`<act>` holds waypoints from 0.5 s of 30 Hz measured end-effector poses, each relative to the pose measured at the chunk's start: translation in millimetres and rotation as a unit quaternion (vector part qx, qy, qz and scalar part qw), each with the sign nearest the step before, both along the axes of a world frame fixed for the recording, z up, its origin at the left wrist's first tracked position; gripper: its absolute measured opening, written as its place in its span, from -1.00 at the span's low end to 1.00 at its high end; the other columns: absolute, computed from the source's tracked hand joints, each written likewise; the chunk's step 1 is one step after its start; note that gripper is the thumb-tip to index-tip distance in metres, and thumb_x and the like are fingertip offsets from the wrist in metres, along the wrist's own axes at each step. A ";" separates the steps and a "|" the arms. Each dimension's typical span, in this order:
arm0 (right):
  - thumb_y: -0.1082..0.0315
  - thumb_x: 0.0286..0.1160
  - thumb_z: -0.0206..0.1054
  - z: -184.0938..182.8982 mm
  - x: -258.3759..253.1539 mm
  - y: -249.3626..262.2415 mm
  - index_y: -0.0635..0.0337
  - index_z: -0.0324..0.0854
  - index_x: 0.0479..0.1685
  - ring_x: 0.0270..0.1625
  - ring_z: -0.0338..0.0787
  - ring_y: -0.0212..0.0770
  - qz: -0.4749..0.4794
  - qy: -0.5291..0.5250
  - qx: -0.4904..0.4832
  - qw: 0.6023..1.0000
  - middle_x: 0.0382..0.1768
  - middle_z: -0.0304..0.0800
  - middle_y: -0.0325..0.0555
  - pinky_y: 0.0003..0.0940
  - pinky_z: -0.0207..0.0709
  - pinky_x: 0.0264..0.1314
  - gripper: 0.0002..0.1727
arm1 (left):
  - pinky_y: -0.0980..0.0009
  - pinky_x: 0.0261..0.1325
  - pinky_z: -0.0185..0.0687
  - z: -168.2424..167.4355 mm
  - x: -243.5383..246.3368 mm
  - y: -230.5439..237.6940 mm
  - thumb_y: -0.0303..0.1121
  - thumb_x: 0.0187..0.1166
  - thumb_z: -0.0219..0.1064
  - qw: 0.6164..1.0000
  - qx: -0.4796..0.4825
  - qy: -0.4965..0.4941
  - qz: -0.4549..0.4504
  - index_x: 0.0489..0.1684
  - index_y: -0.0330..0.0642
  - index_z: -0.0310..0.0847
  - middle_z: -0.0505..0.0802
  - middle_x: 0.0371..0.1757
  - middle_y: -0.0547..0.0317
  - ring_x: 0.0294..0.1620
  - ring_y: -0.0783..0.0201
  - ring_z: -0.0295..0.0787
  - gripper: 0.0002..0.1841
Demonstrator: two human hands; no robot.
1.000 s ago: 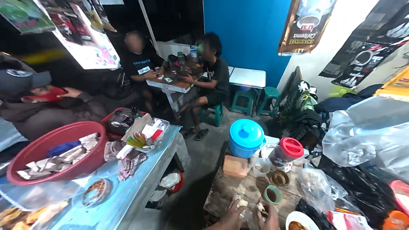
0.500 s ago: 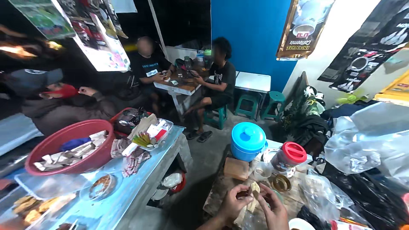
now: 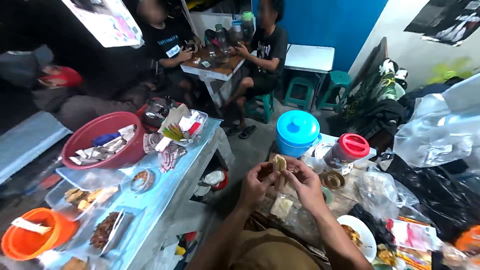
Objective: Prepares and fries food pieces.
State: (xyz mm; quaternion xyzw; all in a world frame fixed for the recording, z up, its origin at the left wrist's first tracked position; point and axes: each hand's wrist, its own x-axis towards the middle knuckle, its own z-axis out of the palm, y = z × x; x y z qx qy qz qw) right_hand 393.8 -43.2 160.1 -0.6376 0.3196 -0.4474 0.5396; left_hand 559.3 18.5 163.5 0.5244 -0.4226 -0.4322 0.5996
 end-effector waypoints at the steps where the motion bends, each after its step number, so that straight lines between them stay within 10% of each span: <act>1: 0.43 0.59 0.42 0.3 2.5 -0.2 0.34 0.65 0.35 0.02 0.92 -0.19 0.007 -0.002 0.000 1.000 0.05 0.91 -0.03 -0.29 0.85 0.14 -0.62 | 0.27 0.13 0.87 0.3 1.6 1.9 -0.42 0.54 0.48 1.000 -0.005 0.001 0.007 0.17 -0.38 0.70 0.91 0.01 0.03 0.01 0.20 0.89 -0.68; 15: 0.43 0.65 0.34 5.0 8.3 4.3 0.44 0.59 0.36 0.10 0.88 -0.08 0.067 -0.082 0.022 0.994 0.13 0.85 0.11 -0.22 0.82 0.19 -0.63 | 0.24 0.09 0.87 11.2 1.3 23.3 -0.43 0.59 0.41 0.997 -0.027 0.013 0.067 0.16 -0.39 0.72 0.90 0.00 -0.01 -0.01 0.17 0.89 -0.73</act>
